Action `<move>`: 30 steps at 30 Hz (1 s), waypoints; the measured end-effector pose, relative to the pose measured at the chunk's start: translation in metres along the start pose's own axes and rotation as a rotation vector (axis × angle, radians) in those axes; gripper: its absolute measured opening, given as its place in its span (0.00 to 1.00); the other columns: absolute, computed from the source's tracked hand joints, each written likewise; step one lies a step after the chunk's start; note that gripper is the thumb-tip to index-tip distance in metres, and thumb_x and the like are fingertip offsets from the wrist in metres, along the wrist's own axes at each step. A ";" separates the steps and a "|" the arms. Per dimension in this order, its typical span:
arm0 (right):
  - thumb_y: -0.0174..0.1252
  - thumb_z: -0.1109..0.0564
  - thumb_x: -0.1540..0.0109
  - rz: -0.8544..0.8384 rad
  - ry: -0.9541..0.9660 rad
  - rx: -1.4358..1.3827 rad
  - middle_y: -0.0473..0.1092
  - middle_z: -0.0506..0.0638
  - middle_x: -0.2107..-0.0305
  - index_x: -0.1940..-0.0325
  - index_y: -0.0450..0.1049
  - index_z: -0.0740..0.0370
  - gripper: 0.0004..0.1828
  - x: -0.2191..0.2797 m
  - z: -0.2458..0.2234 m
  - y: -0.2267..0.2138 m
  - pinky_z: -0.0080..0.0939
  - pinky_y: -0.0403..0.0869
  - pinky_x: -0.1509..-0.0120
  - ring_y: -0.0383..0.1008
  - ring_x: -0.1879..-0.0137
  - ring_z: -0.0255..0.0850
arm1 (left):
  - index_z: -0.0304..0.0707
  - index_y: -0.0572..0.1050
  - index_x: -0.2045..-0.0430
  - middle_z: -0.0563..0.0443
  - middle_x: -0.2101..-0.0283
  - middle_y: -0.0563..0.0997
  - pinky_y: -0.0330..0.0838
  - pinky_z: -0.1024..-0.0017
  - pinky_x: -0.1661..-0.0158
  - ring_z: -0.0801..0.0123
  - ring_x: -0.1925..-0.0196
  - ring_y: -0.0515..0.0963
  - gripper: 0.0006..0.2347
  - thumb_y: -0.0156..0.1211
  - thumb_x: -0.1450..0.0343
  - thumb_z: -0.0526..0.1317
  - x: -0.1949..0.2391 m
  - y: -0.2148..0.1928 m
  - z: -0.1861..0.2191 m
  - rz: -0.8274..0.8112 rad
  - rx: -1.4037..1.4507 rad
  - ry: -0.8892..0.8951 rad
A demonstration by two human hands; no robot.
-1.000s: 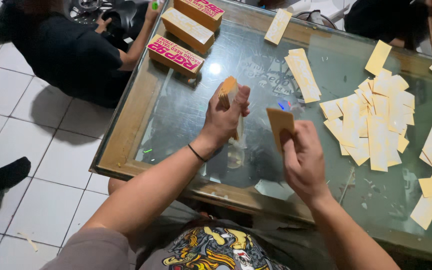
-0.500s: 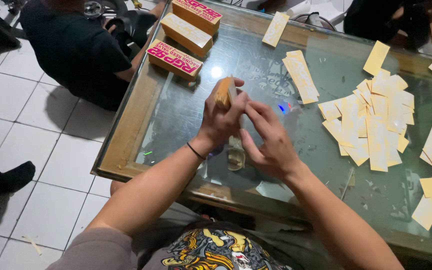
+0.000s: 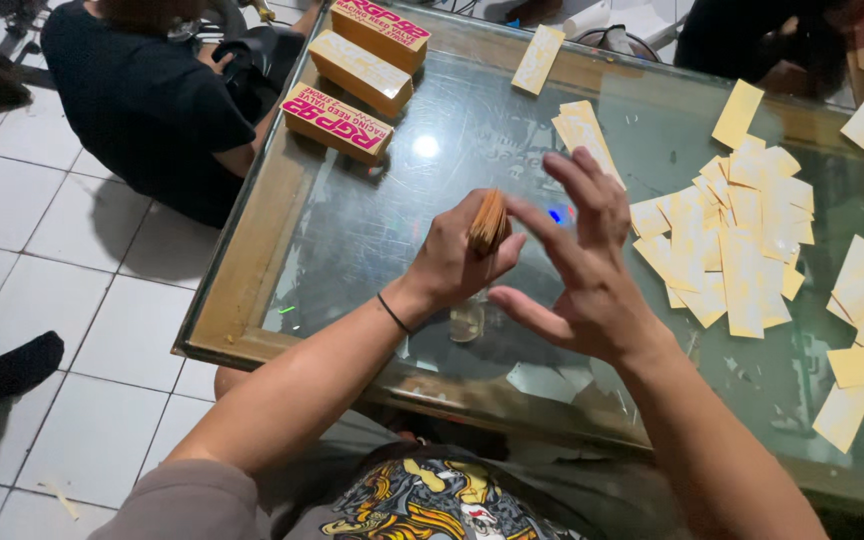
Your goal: The person sorts a large pile of yellow rectangular stickers on a glass table. They pick up individual stickers, separate them, and arrange them into neat stacks. The person also handles small cardboard boxes labeled 'RGP92' and places them on the table.
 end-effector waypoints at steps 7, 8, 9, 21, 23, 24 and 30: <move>0.60 0.31 0.36 -0.135 0.055 0.043 0.43 0.62 0.23 0.19 0.47 0.53 0.50 0.012 0.020 0.051 0.63 0.44 0.18 0.45 0.16 0.59 | 0.40 0.75 0.62 0.51 0.71 0.79 0.72 0.66 0.66 0.68 0.70 0.80 0.15 0.50 0.27 0.52 -0.007 -0.004 -0.013 0.100 -0.099 -0.075; 0.64 0.37 0.40 -0.044 0.101 0.072 0.53 0.59 0.31 0.21 0.54 0.55 0.48 0.012 0.026 0.052 0.59 0.51 0.24 0.55 0.25 0.56 | 0.38 0.74 0.65 0.46 0.69 0.82 0.75 0.66 0.62 0.70 0.67 0.80 0.13 0.53 0.25 0.49 -0.009 -0.013 -0.015 0.224 0.153 -0.163; 0.69 0.44 0.43 0.041 0.155 0.091 0.63 0.57 0.39 0.24 0.60 0.57 0.46 0.018 0.028 0.056 0.56 0.58 0.30 0.65 0.34 0.53 | 0.36 0.73 0.67 0.41 0.67 0.85 0.77 0.67 0.59 0.71 0.64 0.81 0.11 0.55 0.24 0.46 -0.003 -0.017 -0.019 0.344 0.408 -0.262; 0.60 0.52 0.40 0.141 0.102 0.461 0.74 0.47 0.58 0.42 0.74 0.53 0.22 0.020 0.046 0.083 0.45 0.68 0.48 0.77 0.54 0.43 | 0.38 0.68 0.63 0.50 0.61 0.77 0.78 0.58 0.50 0.69 0.56 0.79 0.17 0.65 0.27 0.52 -0.005 0.011 -0.067 0.247 0.719 -0.421; 0.61 0.52 0.39 0.114 0.079 0.406 0.74 0.48 0.59 0.42 0.75 0.54 0.20 0.023 0.069 0.068 0.46 0.69 0.50 0.78 0.55 0.46 | 0.31 0.61 0.48 0.39 0.50 0.74 0.71 0.53 0.42 0.56 0.44 0.74 0.28 0.66 0.29 0.54 -0.005 -0.013 -0.055 0.231 0.522 -0.307; 0.61 0.53 0.37 0.087 0.057 0.354 0.74 0.49 0.59 0.43 0.76 0.55 0.18 0.022 0.082 0.061 0.47 0.71 0.52 0.78 0.55 0.49 | 0.25 0.53 0.34 0.27 0.39 0.71 0.65 0.48 0.34 0.43 0.32 0.70 0.40 0.67 0.31 0.57 -0.008 -0.026 -0.043 0.213 0.326 -0.193; 0.46 0.49 0.27 -0.367 0.207 0.371 0.75 0.48 0.56 0.39 0.72 0.46 0.14 0.047 0.117 0.084 0.53 0.71 0.37 0.78 0.45 0.48 | 0.37 0.67 0.35 0.40 0.46 0.80 0.68 0.55 0.36 0.50 0.40 0.78 0.32 0.71 0.33 0.47 -0.010 0.002 -0.052 -0.170 -0.338 0.200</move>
Point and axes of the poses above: each hand's wrist, its own x-axis away from the middle knuckle, its own y-axis out of the palm, z = x × y, the point moved 9 cm from there along -x, towards the middle knuckle
